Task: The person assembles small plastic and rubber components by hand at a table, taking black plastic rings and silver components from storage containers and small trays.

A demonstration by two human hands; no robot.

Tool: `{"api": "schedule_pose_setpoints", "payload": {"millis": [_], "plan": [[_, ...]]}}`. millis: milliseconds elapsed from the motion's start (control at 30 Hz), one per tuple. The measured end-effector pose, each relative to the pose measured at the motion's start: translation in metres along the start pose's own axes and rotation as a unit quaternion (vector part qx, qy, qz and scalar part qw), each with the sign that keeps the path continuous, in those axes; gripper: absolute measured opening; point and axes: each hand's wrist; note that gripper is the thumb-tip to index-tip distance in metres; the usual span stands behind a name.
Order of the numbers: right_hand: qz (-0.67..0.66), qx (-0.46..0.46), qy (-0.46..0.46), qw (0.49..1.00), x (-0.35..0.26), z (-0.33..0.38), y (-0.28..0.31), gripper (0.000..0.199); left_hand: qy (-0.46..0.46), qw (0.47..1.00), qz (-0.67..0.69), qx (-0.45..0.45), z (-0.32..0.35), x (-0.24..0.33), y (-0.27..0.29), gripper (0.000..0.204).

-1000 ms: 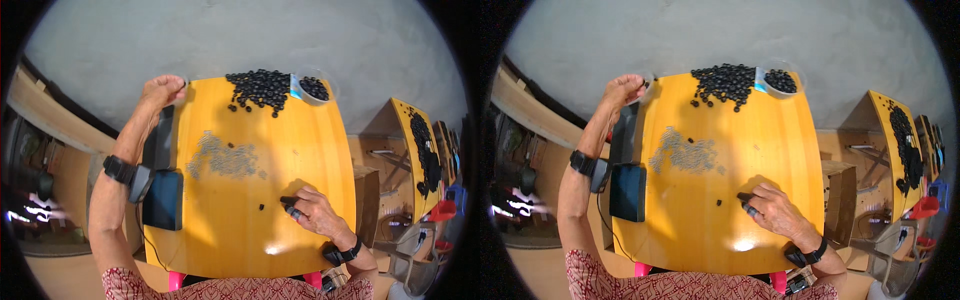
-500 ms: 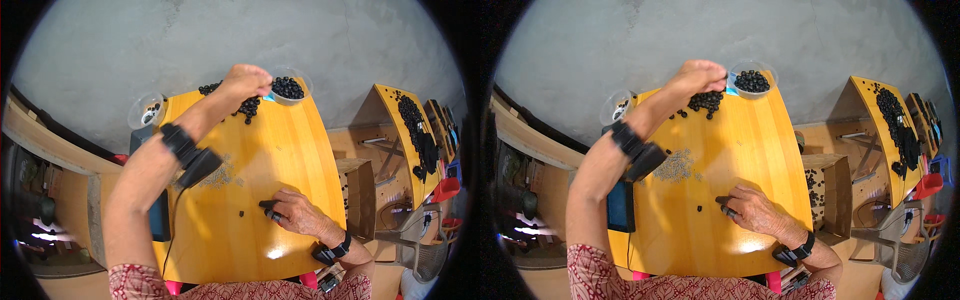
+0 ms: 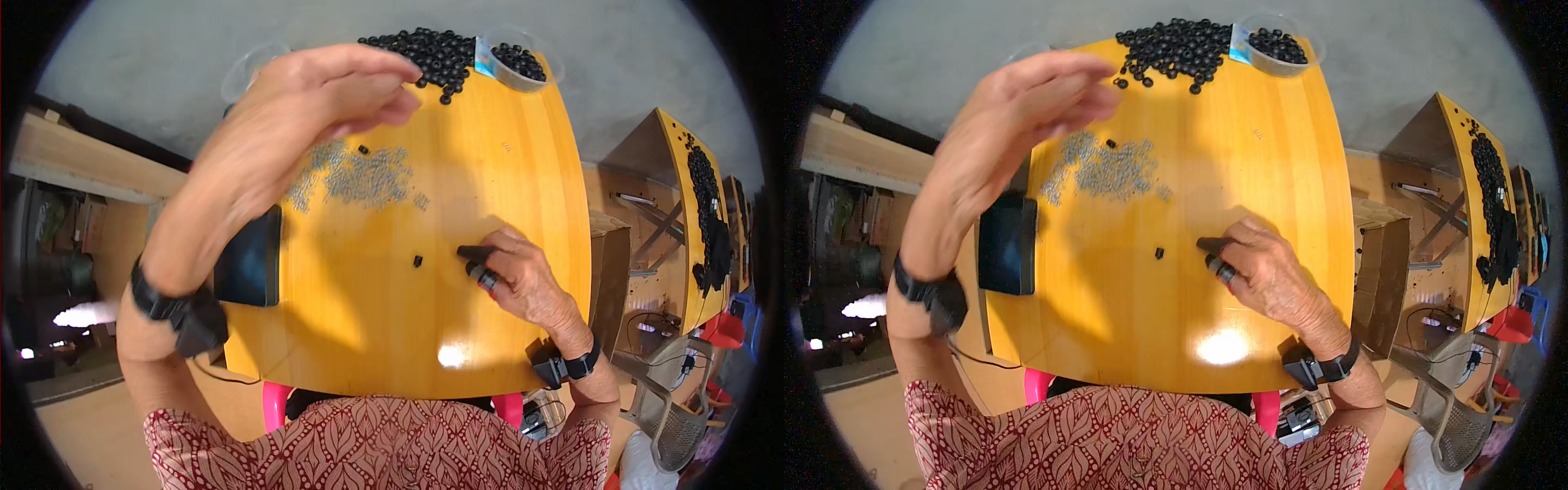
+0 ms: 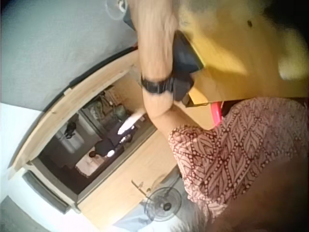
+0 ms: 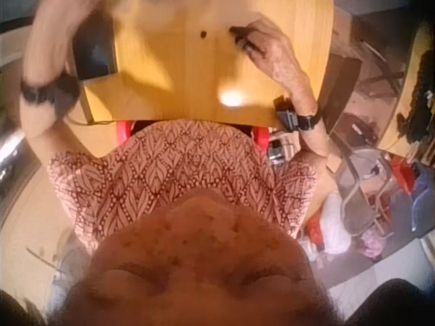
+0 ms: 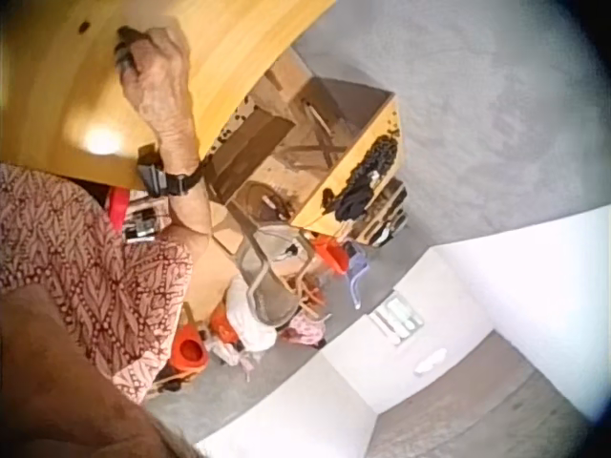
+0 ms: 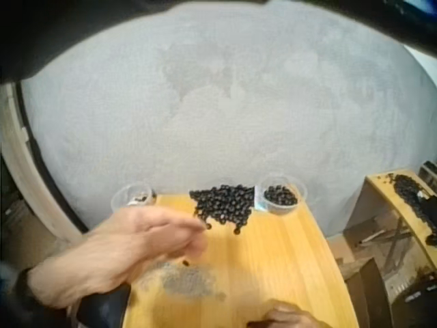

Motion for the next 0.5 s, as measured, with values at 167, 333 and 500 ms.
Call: {"api": "schedule_pose_setpoints", "payload": {"millis": [167,333,500], "plan": [[0.052,0.004,-0.019,0.998,-0.008,-0.006,0.003,0.010,0.043,0.997,0.055,-0.012,0.093,-0.020,0.025,0.028],[0.048,0.020,0.044,0.998,-0.029,-0.033,-0.015,0.016,0.126,0.984,0.128,0.006,0.128,-0.076,0.020,0.023],[0.155,-0.064,0.086,0.982,-0.031,-0.040,-0.033,0.013,0.167,0.962,0.209,-0.054,0.128,-0.100,-0.002,0.025]]}}
Point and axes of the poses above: each hand's wrist, its own z-axis away from the middle knuckle, its own y-axis out of the back of the hand, x = y × z, and after that the axes turned 2 degrees about x, right-handed
